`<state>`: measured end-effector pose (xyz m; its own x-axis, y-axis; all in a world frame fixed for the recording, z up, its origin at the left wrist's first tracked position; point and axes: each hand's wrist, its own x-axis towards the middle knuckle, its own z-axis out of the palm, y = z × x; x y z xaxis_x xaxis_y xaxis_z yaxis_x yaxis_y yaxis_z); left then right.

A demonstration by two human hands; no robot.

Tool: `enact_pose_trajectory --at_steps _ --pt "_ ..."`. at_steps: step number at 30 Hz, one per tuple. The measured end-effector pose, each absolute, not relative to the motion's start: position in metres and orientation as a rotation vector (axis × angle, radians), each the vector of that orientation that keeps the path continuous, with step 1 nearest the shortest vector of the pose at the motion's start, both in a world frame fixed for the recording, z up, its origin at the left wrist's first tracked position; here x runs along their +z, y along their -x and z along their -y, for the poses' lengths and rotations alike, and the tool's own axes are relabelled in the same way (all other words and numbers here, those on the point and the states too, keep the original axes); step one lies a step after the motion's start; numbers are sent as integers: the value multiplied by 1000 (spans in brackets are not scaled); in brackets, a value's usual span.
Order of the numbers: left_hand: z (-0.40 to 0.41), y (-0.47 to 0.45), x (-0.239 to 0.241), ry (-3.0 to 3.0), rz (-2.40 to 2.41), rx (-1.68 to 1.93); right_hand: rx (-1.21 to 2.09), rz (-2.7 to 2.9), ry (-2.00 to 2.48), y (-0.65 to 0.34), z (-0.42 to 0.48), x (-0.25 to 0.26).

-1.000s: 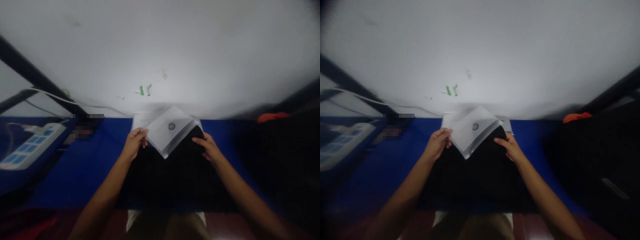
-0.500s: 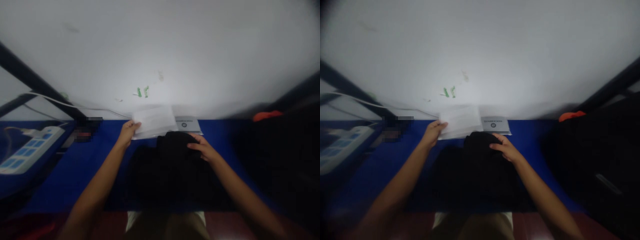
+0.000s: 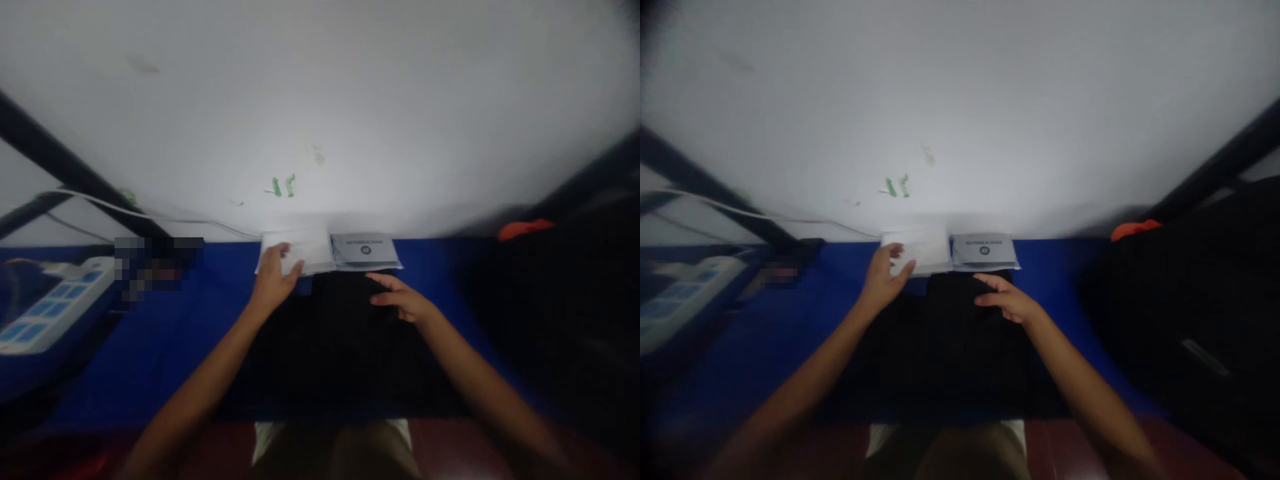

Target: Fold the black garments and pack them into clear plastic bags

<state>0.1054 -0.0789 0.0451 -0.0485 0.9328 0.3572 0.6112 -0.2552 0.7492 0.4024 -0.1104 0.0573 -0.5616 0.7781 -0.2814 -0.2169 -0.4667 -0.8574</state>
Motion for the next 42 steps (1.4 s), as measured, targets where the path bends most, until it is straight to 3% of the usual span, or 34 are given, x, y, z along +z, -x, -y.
enact_pose_trajectory --at_steps 4,9,14,18,23,31,42 --pt "124 -150 60 -1425 -1071 860 2097 1118 884 -401 112 67" --pt "137 -163 58 -1134 -954 684 2171 1141 1027 -422 121 69" --pt "135 -160 51 -1311 -1026 535 2232 1155 1085 -458 141 55" --pt "139 -165 56 -1850 -1156 437 2232 1239 1054 -465 148 51" --pt "151 -193 65 -2235 -1100 520 2035 1323 1144 -452 147 50" --pt "156 -215 62 -2240 -947 660 1961 1496 1063 -447 152 56" --pt "143 -96 70 -1483 -950 1024 1832 1749 1186 -459 153 61"
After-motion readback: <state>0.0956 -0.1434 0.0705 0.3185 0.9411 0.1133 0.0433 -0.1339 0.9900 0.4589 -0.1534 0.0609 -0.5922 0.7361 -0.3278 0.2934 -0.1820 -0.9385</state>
